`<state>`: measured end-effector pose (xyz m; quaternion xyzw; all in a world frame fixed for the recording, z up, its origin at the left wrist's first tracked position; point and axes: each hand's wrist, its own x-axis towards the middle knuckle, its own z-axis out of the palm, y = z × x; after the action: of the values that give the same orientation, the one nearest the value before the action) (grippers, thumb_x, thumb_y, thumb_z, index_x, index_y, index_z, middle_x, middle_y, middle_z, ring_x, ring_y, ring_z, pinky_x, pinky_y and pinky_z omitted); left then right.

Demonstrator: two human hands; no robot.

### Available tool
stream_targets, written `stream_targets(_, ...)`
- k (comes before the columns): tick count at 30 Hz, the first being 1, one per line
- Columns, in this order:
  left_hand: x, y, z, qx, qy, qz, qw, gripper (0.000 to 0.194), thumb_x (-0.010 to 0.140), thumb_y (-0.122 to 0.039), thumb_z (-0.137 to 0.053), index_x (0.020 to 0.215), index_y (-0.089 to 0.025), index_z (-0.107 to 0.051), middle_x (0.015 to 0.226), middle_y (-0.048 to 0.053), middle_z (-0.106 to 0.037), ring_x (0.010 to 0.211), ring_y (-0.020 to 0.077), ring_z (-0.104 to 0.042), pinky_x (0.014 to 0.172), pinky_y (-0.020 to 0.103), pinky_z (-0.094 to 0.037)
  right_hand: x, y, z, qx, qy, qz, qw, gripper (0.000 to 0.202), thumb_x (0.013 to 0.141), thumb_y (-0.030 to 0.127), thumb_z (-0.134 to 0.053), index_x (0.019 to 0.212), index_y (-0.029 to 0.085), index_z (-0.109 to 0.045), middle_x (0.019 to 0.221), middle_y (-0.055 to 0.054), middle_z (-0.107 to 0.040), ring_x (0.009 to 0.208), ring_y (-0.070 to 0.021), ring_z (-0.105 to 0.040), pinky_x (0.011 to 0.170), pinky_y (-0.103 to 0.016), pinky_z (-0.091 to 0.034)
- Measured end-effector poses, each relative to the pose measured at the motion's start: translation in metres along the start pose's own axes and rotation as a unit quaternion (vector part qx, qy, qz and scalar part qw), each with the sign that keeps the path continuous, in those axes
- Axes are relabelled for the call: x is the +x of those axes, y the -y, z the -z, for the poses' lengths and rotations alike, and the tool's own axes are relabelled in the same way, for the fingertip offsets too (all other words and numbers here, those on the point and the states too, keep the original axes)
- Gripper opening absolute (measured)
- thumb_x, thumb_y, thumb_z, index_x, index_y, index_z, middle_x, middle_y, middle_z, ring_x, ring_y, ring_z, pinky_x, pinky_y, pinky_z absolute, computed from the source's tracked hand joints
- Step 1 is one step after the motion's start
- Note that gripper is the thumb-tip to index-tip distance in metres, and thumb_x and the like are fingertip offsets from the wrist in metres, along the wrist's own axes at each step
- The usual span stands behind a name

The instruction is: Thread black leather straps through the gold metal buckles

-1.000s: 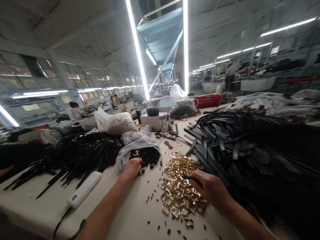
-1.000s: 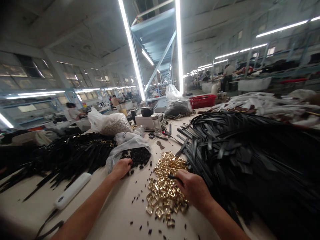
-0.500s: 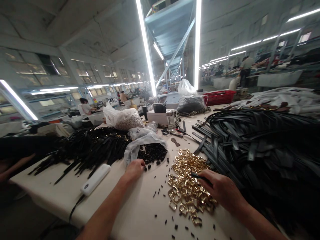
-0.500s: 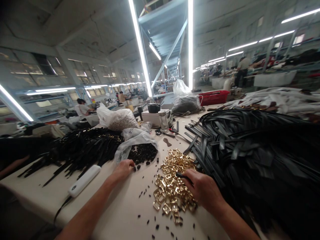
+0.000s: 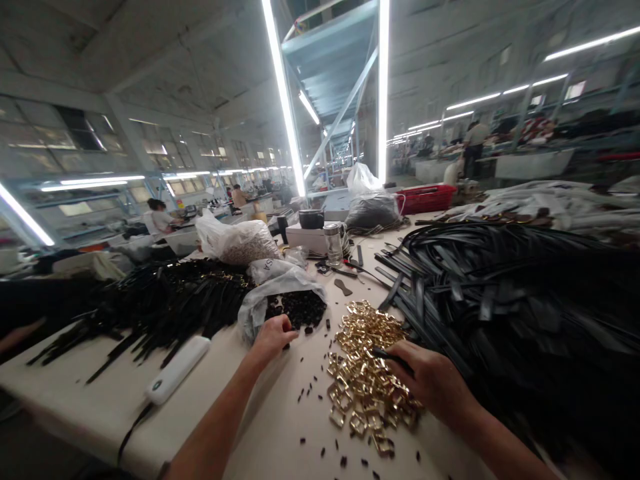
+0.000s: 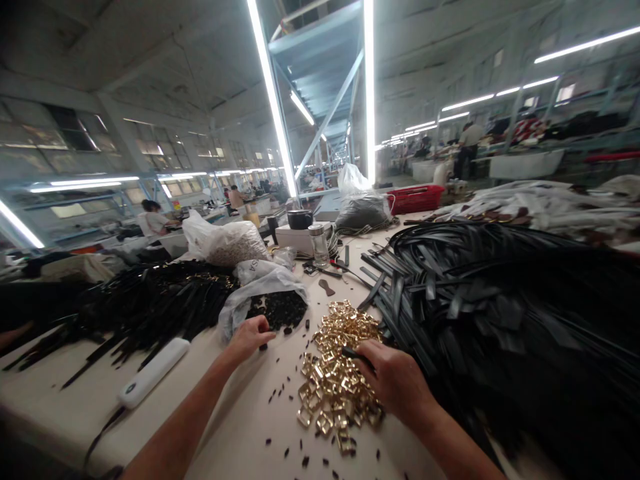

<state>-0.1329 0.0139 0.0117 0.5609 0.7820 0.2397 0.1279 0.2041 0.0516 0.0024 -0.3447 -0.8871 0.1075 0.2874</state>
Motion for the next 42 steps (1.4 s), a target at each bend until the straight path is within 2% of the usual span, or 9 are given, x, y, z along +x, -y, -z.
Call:
stream_targets(4, -0.006, -0.031, -0.017, -0.278, 0.054, 0.007, 0.959, 0.023, 0.071, -0.035, -0.069, 0.07, -0.017, -0.055, 0.064, 0.0, -0.063, 0.063, 0.0145, -0.062, 0.058, 0.023, -0.045, -0.001, 0.002, -0.001, 0.025, -0.011, -0.002, 1.0, 0.012, 0.089, 0.024, -0.049, 0.086, 0.022, -0.06, 0.081, -0.001, -0.066, 0.072, -0.0163, -0.063, 0.064, -0.025, -0.042)
stream_targets(7, -0.018, -0.059, -0.037, -0.551, 0.118, 0.056, 0.824, 0.034, 0.059, -0.034, -0.083, 0.067, -0.015, -0.056, 0.063, 0.0, -0.063, 0.058, 0.0102, -0.06, 0.054, 0.018, -0.045, -0.001, 0.006, 0.002, 0.05, -0.034, -0.002, 0.998, 0.011, 0.089, 0.024, -0.05, 0.084, 0.022, -0.059, 0.079, -0.001, -0.065, 0.071, -0.0154, -0.061, 0.065, -0.024, -0.041)
stream_targets(11, -0.036, -0.088, -0.063, -0.678, 0.162, 0.112, 0.708, 0.035, 0.056, -0.032, -0.087, 0.072, -0.013, -0.062, 0.071, 0.002, -0.066, 0.057, 0.007, -0.06, 0.054, 0.015, -0.048, -0.001, 0.012, 0.008, 0.071, -0.069, 0.0, 0.995, 0.011, 0.089, 0.023, -0.05, 0.082, 0.02, -0.059, 0.077, -0.002, -0.064, 0.07, -0.0146, -0.06, 0.065, -0.024, -0.041)
stream_targets(15, -0.049, -0.102, -0.081, -0.719, 0.187, 0.119, 0.659, 0.033, 0.06, -0.03, -0.086, 0.078, -0.012, -0.064, 0.074, 0.003, -0.067, 0.058, 0.0065, -0.06, 0.054, 0.014, -0.049, -0.002, 0.016, 0.007, 0.077, -0.088, -0.005, 0.993, 0.011, 0.089, 0.023, -0.051, 0.083, 0.02, -0.06, 0.077, -0.002, -0.064, 0.07, -0.0143, -0.06, 0.066, -0.023, -0.04)
stream_targets(25, -0.057, -0.108, -0.089, -0.714, 0.189, 0.122, 0.663, 0.031, 0.058, -0.024, -0.086, 0.078, -0.015, -0.064, 0.073, -0.001, -0.067, 0.058, 0.0061, -0.061, 0.053, 0.013, -0.047, -0.003, 0.019, -0.001, 0.046, -0.052, -0.016, 0.997, 0.011, 0.09, 0.024, -0.052, 0.082, 0.02, -0.059, 0.076, -0.001, -0.062, 0.071, -0.0142, -0.059, 0.066, -0.023, -0.038)
stream_targets(33, -0.055, -0.105, -0.091, -0.593, 0.219, 0.029, 0.774, 0.028, 0.059, -0.027, -0.085, 0.075, -0.012, -0.067, 0.065, 0.001, -0.066, 0.055, 0.008, -0.057, 0.055, 0.019, -0.045, -0.002, 0.018, -0.001, -0.021, 0.011, 0.016, 1.0, 0.019, 0.092, 0.027, -0.049, 0.078, 0.019, -0.059, 0.075, -0.002, -0.064, 0.066, -0.0148, -0.059, 0.059, -0.024, -0.034)
stream_targets(36, -0.055, -0.103, -0.093, -0.595, 0.207, 0.03, 0.776, 0.029, 0.059, -0.028, -0.084, 0.076, -0.013, -0.066, 0.068, 0.001, -0.068, 0.057, 0.0094, -0.059, 0.057, 0.02, -0.045, -0.002, 0.02, 0.001, 0.026, 0.031, -0.016, 0.999, 0.014, 0.089, 0.025, -0.052, 0.099, 0.02, -0.06, 0.085, -0.003, -0.067, 0.075, -0.0178, -0.063, 0.064, -0.024, -0.039)
stream_targets(39, -0.057, -0.103, -0.095, -0.6, 0.218, 0.033, 0.769, 0.027, 0.061, -0.026, -0.083, 0.079, -0.014, -0.066, 0.072, 0.002, -0.069, 0.06, 0.0107, -0.061, 0.06, 0.022, -0.047, -0.003, 0.022, 0.003, 0.058, 0.048, -0.048, 0.996, 0.042, 0.089, 0.03, -0.051, 0.129, 0.02, -0.045, 0.09, -0.004, -0.069, 0.077, -0.0203, -0.066, 0.066, -0.026, -0.042)
stream_targets(42, -0.06, -0.106, -0.097, -0.603, 0.233, 0.026, 0.762, 0.025, 0.062, -0.025, -0.082, 0.078, -0.014, -0.066, 0.072, 0.002, -0.069, 0.062, 0.0112, -0.061, 0.062, 0.023, -0.048, -0.003, 0.023, 0.002, 0.063, 0.068, -0.047, 0.995, 0.054, 0.09, 0.038, -0.051, 0.138, 0.019, -0.037, 0.097, -0.008, -0.07, 0.082, -0.0233, -0.068, 0.069, -0.028, -0.045)
